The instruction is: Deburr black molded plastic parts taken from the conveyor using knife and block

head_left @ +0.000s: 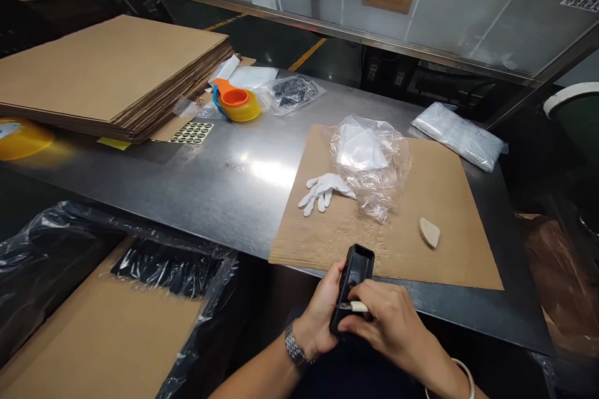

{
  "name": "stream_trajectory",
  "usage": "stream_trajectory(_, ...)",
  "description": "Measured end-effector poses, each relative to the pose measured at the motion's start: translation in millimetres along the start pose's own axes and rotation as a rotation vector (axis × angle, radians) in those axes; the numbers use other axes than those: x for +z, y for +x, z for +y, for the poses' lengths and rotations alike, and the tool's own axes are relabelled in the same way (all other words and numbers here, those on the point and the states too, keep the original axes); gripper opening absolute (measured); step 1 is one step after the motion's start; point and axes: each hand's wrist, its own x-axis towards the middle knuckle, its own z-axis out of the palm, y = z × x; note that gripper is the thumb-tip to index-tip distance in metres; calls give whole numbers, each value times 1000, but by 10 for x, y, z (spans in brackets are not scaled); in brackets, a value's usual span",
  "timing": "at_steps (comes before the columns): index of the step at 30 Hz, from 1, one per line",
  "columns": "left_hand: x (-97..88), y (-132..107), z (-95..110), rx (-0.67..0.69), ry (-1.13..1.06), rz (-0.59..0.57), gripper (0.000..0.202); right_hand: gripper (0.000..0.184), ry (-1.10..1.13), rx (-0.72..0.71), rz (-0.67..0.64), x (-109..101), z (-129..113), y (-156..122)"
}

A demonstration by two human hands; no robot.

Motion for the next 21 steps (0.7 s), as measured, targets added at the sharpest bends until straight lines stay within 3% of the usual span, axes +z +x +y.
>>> stream_trajectory(5,-15,-5,-61,-30,41,20,43,35,-4,62,-3,38,67,33)
stream_trajectory(9,-75,-10,-140,-75,123,39,44,23,38,199,55,-96,185,69)
stream_trajectory(11,-102,-23,-168,-96,195,43,51,28,70,258,103,-181,255,101)
stream_trajectory(15,-117,-62,-169,-88,333,28,56,20,233,194,107,-278,380,180)
stream_trajectory(18,-119,-78,-153,-124,379,44,58,39,307,163,58,-278,444,223)
stream_trajectory(21,-136,-66,-148,-164,378,42,59,43,353,205,76,-257,482,205)
